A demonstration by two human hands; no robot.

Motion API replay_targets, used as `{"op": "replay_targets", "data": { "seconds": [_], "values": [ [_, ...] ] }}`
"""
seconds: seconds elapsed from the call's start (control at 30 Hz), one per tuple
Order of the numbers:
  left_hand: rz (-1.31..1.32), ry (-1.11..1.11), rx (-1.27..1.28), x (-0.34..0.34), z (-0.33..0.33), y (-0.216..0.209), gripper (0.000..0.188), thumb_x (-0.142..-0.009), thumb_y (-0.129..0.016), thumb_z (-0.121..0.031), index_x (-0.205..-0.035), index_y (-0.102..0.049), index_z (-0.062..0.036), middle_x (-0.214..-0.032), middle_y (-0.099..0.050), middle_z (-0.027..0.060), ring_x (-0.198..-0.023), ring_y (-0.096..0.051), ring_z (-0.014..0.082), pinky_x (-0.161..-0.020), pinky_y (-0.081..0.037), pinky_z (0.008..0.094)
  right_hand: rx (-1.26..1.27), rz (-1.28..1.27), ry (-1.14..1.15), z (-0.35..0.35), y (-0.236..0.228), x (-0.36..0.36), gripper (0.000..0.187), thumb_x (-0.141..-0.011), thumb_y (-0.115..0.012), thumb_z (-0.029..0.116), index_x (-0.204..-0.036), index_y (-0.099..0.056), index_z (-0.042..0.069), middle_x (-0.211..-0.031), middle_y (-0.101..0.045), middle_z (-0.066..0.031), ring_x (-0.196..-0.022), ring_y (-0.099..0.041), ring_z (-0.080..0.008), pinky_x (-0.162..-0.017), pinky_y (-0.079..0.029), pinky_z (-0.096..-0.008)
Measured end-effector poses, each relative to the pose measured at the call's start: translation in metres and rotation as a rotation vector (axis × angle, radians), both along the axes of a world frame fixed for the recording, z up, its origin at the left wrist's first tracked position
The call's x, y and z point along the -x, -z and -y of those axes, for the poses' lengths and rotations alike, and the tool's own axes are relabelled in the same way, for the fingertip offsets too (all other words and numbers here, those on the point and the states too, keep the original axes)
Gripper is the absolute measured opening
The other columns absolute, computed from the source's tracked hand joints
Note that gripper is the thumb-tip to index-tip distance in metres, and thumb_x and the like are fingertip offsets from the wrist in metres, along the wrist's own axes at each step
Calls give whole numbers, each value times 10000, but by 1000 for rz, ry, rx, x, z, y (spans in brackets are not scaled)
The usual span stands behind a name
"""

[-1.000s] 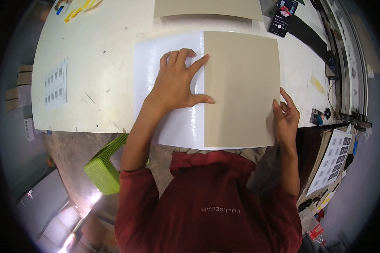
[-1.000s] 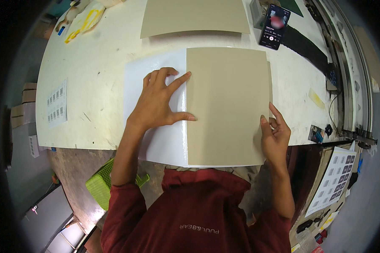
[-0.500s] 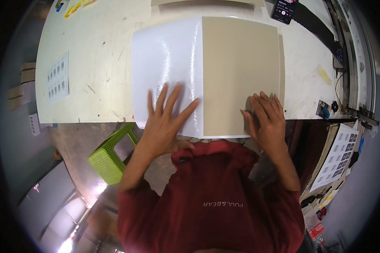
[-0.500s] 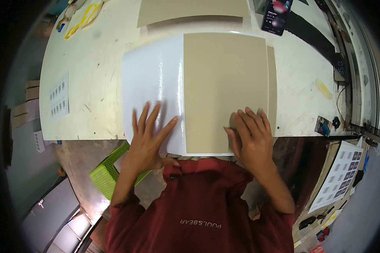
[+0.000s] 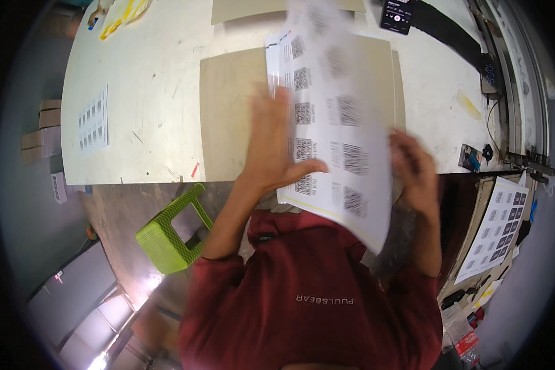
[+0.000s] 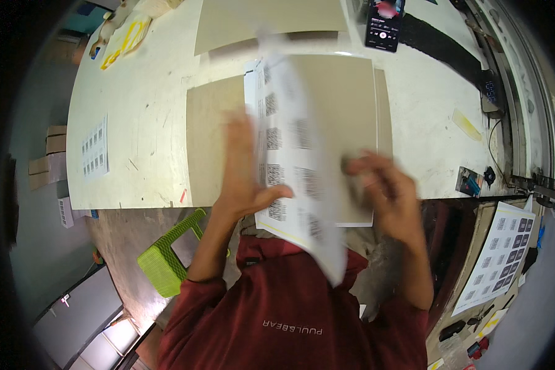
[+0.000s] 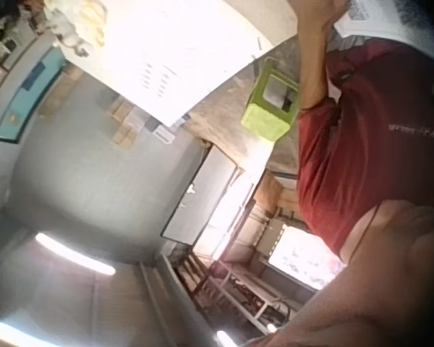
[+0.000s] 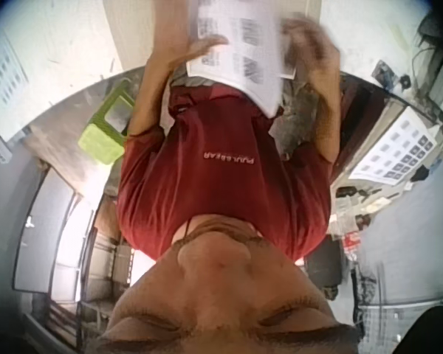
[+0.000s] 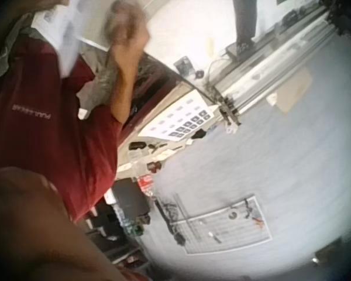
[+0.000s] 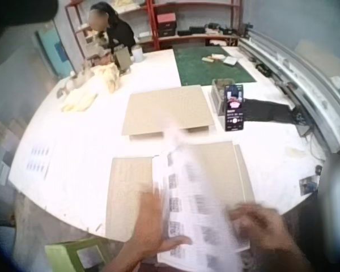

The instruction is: The person repeatedly places a sheet of printed cards onto a roll of clear plastic film, aligns it, and feeds the assembly through a manual laminating machine. The person then retrieves the laminated sheet and repeats the process with additional sheets.

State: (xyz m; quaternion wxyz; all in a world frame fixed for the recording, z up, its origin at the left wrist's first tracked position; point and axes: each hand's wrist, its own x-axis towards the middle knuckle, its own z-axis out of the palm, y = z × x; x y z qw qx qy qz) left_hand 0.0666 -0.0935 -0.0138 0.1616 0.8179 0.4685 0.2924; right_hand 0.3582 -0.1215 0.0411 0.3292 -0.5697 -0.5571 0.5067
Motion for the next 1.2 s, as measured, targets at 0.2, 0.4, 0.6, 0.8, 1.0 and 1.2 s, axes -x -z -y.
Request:
{"op": "replay_targets", "data": {
  "seconds": [0.2, 0.4, 0.6, 0.8, 1.0, 1.2],
  "values": [
    [-387, 135, 140, -22, -13, 1, 1166, -861, -531, -733, -1501, -183, 178, -1571, -130, 418, -1491, -91, 550, -1197, -97, 624, -456, 804, -318, -3, -7, 4, 666, -927, -673, 392, -1449, -482, 26, -1514, -431, -228, -1433, -372, -405, -1184, -218, -608],
    [-397, 67, 6, -33, -61, 10, 1096, -902, -571, -664, -1461, -231, 216, -1537, -144, 462, -1476, -110, 573, -1191, -115, 631, -393, 830, -437, 7, 28, 16, 784, -876, -663, 501, -1501, -445, 81, -1631, -257, -178, -1510, -191, -422, -1163, -125, -704],
    [-342, -51, -5, -35, -126, 18, 1152, -849, -637, -656, -1469, -207, 214, -1534, -176, 455, -1481, -124, 557, -1185, -134, 638, -383, 905, -495, 4, 15, 17, 766, -891, -647, 489, -1481, -460, 39, -1605, -288, -225, -1493, -206, -459, -1156, -125, -715],
    [-356, 43, 160, -45, 2, 0, 1266, -806, -477, -840, -1461, -224, 214, -1538, -161, 455, -1474, -129, 571, -1181, -107, 649, -517, 969, -347, -25, 44, 38, 740, -946, -572, 515, -1477, -456, 13, -1567, -338, -266, -1470, -231, -502, -1150, -112, -724],
    [-408, 39, 108, -48, -3, -2, 1245, -811, -515, -808, -1445, -250, 231, -1518, -197, 465, -1467, -155, 571, -1193, -121, 617, -690, 962, -121, -150, 74, 44, 738, -993, -465, 568, -1511, -416, 44, -1620, -306, -166, -1516, -200, -402, -1145, -70, -733],
    [-375, 41, 107, -48, 1, 1, 1138, -855, -506, -771, -1511, -260, 127, -1522, -173, 469, -1465, -146, 579, -1178, -111, 642, -484, 784, -516, 15, 38, 37, 600, -963, -551, 435, -1469, -502, 117, -1604, -366, -57, -1505, -247, -364, -1169, -146, -697]
  ]
}}
